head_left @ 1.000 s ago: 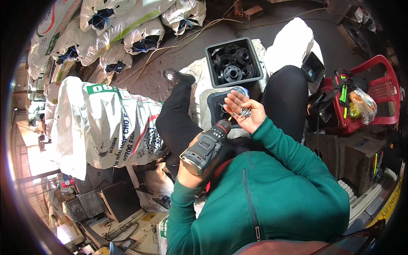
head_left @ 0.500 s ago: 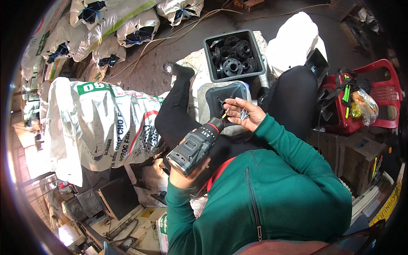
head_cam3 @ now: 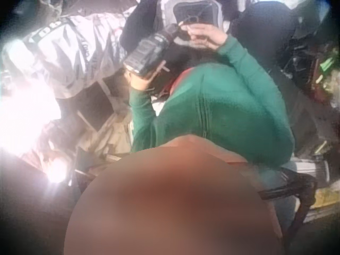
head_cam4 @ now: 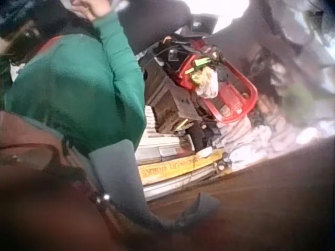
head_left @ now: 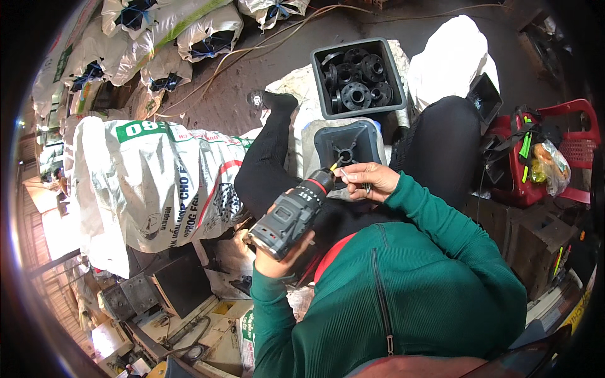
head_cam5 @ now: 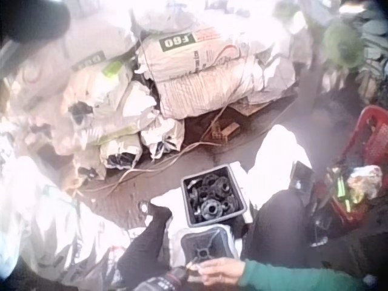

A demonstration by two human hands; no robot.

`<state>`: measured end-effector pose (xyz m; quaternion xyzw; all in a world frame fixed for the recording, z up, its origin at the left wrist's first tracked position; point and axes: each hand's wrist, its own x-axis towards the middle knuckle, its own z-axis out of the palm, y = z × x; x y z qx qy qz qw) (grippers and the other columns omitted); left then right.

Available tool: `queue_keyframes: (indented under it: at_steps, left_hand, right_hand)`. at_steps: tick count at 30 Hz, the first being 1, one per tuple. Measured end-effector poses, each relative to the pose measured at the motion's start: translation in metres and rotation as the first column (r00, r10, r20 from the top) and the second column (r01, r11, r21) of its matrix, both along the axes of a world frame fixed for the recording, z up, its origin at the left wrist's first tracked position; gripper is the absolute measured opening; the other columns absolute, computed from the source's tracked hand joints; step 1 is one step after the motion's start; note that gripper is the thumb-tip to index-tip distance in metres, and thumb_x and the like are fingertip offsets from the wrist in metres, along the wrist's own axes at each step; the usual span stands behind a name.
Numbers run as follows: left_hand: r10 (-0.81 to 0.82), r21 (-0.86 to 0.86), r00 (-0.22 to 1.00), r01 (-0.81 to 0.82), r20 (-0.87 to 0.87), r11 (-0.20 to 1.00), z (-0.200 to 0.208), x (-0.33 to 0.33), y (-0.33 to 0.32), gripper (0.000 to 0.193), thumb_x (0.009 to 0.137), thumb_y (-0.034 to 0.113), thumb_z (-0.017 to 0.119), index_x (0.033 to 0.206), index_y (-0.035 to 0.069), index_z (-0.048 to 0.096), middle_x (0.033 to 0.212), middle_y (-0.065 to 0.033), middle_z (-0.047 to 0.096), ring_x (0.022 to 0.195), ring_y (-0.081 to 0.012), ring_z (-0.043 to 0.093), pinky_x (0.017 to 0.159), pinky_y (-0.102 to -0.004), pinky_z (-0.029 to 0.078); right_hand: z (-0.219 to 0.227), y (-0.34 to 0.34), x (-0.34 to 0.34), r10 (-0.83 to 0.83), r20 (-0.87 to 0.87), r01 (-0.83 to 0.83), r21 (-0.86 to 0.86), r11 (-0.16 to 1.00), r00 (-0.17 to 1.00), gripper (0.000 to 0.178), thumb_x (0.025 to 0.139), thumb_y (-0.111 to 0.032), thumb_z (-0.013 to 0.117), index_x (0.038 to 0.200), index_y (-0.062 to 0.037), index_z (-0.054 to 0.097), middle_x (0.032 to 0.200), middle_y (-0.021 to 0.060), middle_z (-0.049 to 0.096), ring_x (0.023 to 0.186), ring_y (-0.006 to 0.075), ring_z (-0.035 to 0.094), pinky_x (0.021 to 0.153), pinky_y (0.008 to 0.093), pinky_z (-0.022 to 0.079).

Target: The person sits on the floor and uses a cordless drill to fasten screws into a black mechanical housing. They repeatedly pick up screws, align them, and drive them in, then place the housing into a nearby bin.

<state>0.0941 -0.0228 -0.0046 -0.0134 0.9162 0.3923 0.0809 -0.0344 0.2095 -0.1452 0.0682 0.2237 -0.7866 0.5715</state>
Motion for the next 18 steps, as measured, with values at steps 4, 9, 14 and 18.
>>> queue_keyframes:
  at_steps: [4, 9, 14, 18]
  left_hand:
    - [0.094, 0.116, 0.995, -0.095, 0.015, 0.989, 0.002, 0.008, 0.002, 0.035, 0.078, 0.008, 0.076, 0.11, 0.006, 0.063, 0.095, -0.0034, 0.068, 0.085, -0.0167, 0.065, 0.077, -0.032, 0.051]
    - [-0.023, -0.029, 0.997, 0.021, -0.079, 0.999, -0.001, 0.003, 0.015, 0.03, 0.075, 0.007, 0.076, 0.104, 0.006, 0.066, 0.092, -0.0035, 0.068, 0.08, -0.0184, 0.066, 0.073, -0.0327, 0.053]
    - [0.028, 0.018, 0.999, -0.027, -0.025, 0.999, -0.005, 0.001, 0.021, 0.024, 0.076, 0.007, 0.074, 0.099, 0.006, 0.067, 0.083, -0.0021, 0.069, 0.075, -0.0188, 0.067, 0.07, -0.0327, 0.054]
    - [0.028, 0.007, 0.996, -0.028, 0.08, 1.0, -0.005, -0.005, 0.021, 0.034, 0.076, 0.008, 0.073, 0.108, 0.005, 0.063, 0.095, -0.0062, 0.068, 0.086, -0.0205, 0.067, 0.076, -0.0341, 0.053]
  right_hand:
    - [-0.004, -0.002, -0.004, -0.16, 0.01, 0.159, 0.043, 0.986, 0.987, 0.023, 0.094, -0.013, 0.058, 0.114, -0.0005, 0.057, 0.095, 0.005, 0.062, 0.085, 0.0143, 0.066, 0.074, 0.0297, 0.061]
    - [-0.002, 0.001, -0.004, -0.294, 0.166, 0.289, 0.054, 0.956, 0.941, 0.021, 0.094, -0.012, 0.059, 0.114, -0.0042, 0.057, 0.099, 0.0054, 0.063, 0.085, 0.0127, 0.066, 0.075, 0.0282, 0.061]
    - [0.0, 0.003, 0.006, -0.303, 0.226, 0.296, 0.066, 0.953, 0.926, 0.023, 0.092, -0.014, 0.062, 0.113, -0.0071, 0.055, 0.105, 0.0051, 0.064, 0.09, 0.0124, 0.066, 0.077, 0.0302, 0.06]
    - [-0.004, 0.003, 0.007, -0.324, 0.227, 0.31, 0.096, 0.946, 0.918, 0.022, 0.092, -0.014, 0.062, 0.112, -0.0074, 0.056, 0.106, 0.0055, 0.065, 0.09, 0.0121, 0.066, 0.078, 0.0302, 0.059]
